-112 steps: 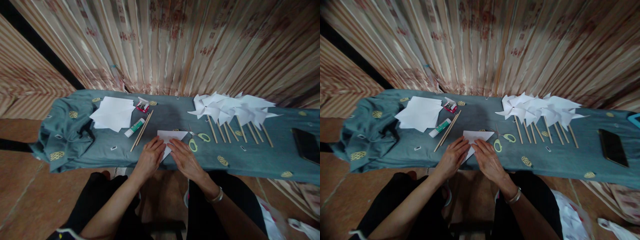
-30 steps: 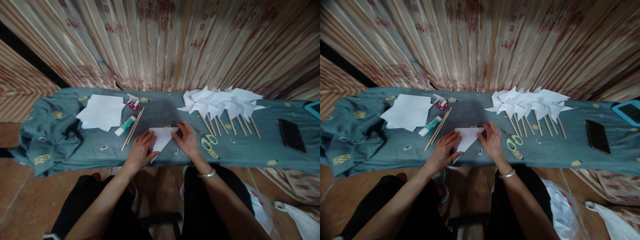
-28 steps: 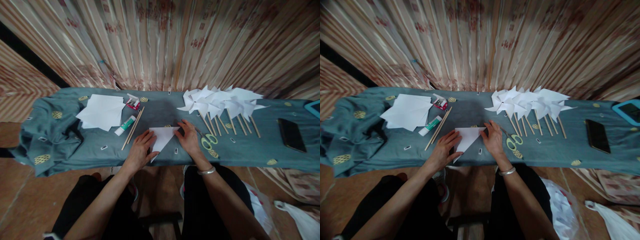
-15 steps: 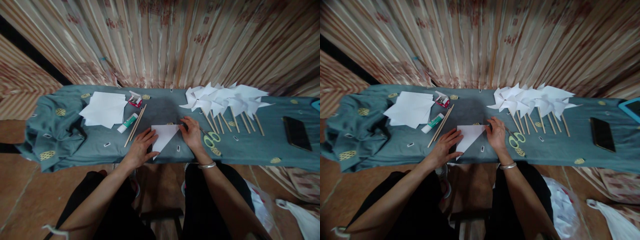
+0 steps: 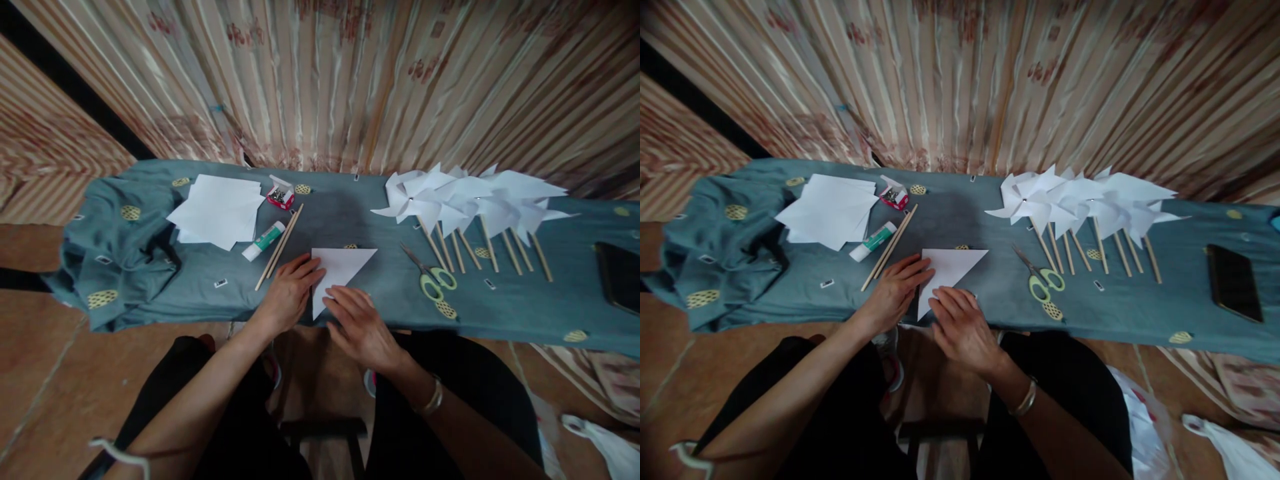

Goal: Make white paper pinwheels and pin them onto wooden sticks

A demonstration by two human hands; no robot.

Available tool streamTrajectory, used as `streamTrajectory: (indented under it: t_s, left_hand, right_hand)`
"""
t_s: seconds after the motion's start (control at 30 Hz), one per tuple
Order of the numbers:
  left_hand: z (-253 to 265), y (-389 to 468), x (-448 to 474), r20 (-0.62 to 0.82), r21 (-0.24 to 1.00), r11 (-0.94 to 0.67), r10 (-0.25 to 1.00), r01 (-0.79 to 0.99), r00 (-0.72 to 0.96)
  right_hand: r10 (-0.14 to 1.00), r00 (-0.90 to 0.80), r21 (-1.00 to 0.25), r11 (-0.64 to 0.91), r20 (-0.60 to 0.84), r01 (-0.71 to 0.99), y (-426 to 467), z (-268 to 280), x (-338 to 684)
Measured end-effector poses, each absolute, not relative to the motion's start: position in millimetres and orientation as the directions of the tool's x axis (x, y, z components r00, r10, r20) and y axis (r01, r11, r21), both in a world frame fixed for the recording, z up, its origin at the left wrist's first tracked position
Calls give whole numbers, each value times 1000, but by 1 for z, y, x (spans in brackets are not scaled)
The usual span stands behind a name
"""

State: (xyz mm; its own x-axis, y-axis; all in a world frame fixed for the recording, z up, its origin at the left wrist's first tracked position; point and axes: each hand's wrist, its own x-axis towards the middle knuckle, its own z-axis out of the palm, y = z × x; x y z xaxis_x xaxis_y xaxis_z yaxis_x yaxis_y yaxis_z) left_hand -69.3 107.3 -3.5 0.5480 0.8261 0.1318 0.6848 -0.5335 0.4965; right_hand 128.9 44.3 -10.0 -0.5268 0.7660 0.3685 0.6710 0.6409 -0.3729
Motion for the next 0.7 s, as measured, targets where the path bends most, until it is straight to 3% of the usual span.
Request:
streamTrajectory:
  t_s: [0.3, 0.7]
  left_hand:
    - [-3, 109, -67, 127, 472, -525, 836, 708, 534]
    - [-4, 110, -68, 140, 490, -515, 843, 703, 520]
  right_hand:
    - [671, -548, -219, 710, 500, 669, 53, -7, 105]
    - [626, -600, -327, 777, 498, 538, 31, 4, 97]
